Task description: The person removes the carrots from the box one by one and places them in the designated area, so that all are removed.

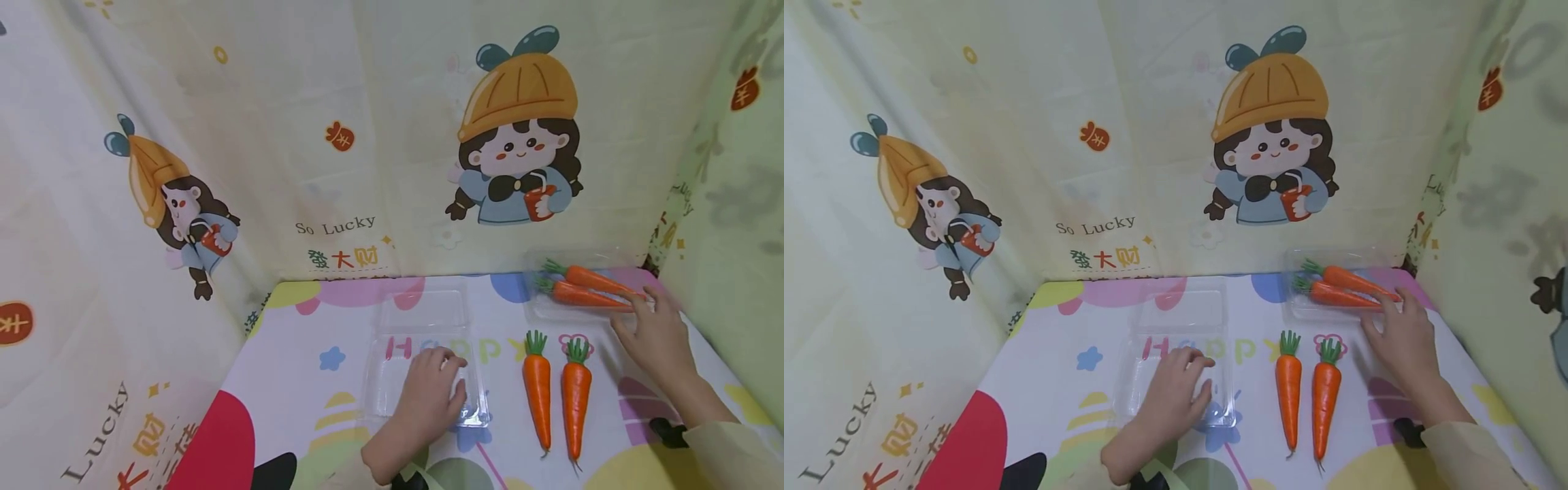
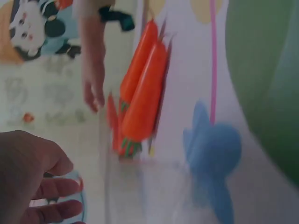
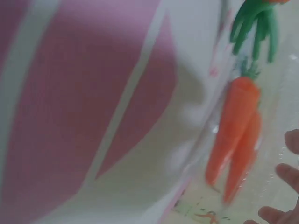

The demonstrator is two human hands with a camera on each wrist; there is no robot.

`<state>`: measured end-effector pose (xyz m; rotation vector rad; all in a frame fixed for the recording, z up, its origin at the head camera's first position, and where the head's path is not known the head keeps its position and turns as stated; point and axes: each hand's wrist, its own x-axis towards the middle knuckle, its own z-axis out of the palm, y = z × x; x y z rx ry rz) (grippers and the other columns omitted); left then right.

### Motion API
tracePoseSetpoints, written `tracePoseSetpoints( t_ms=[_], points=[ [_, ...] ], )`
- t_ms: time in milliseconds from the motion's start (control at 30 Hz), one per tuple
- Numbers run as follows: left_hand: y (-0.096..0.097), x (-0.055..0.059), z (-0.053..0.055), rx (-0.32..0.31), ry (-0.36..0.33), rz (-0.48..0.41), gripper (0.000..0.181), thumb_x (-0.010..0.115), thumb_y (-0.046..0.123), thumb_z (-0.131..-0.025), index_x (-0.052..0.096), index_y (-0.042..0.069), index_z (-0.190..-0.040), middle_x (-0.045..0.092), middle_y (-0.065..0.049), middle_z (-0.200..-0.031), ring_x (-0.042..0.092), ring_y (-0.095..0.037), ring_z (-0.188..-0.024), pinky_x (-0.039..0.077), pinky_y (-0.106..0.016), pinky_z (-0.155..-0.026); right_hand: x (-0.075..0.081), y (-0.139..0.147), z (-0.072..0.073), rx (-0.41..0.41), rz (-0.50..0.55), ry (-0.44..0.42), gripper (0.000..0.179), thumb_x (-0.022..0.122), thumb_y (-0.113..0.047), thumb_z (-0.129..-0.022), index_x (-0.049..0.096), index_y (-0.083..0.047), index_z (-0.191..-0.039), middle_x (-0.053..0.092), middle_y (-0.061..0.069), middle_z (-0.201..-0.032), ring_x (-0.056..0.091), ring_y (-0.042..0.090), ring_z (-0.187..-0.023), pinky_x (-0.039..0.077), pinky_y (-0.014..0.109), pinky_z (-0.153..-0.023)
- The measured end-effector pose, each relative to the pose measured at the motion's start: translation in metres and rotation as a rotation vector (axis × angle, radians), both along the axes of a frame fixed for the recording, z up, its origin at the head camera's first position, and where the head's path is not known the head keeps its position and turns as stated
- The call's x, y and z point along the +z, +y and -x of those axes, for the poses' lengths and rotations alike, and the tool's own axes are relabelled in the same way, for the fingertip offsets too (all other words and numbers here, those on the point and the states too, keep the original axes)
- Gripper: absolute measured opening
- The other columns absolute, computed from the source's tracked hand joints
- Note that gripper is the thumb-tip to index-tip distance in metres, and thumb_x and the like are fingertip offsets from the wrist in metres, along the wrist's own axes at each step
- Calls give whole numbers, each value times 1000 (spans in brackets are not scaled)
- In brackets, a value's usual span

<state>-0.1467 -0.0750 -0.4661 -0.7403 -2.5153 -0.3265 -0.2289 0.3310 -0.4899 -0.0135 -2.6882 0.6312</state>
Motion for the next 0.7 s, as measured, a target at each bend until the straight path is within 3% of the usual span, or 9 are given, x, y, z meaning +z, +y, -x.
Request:
tracePoseSetpoints(
  t_ms=[133, 233, 500, 700],
  points=[
    [33, -12, -9, -4, -1, 193, 33, 70, 36, -92, 67, 18, -119, 61, 0, -123, 58, -19, -117, 48, -38, -99, -6, 10, 12, 25, -60, -57, 60, 57, -32, -103, 39, 0, -151, 16, 48, -154, 29, 75, -126, 27, 85, -98],
    [43, -20, -12, 26, -19, 252, 38, 70, 42, -91, 66, 19, -120, 60, -1, -130, 56, -21, -125, 46, -40, -105, -10, 12, 16, 52, -41, -72, 62, 53, -37, -106, 35, -4, -155, 9, 52, -154, 30, 78, -123, 28, 87, -95],
    [39, -32, -12, 79, -89, 209, 37, 64, 45, -93, 65, 25, -124, 59, -1, -140, 52, -25, -136, 46, -46, -106, -11, 7, 20, 39, 20, -139, 70, 52, -43, -106, 28, -6, -161, -2, 47, -159, 27, 76, -130, 31, 87, -92],
    [23, -39, -11, 112, -102, 164, 37, 63, 44, -93, 65, 30, -128, 59, 3, -141, 51, -26, -137, 45, -48, -107, -7, -4, 20, 39, 6, -134, 66, 54, -38, -105, 32, -6, -159, 4, 49, -157, 35, 78, -120, 35, 86, -90]
  ],
)
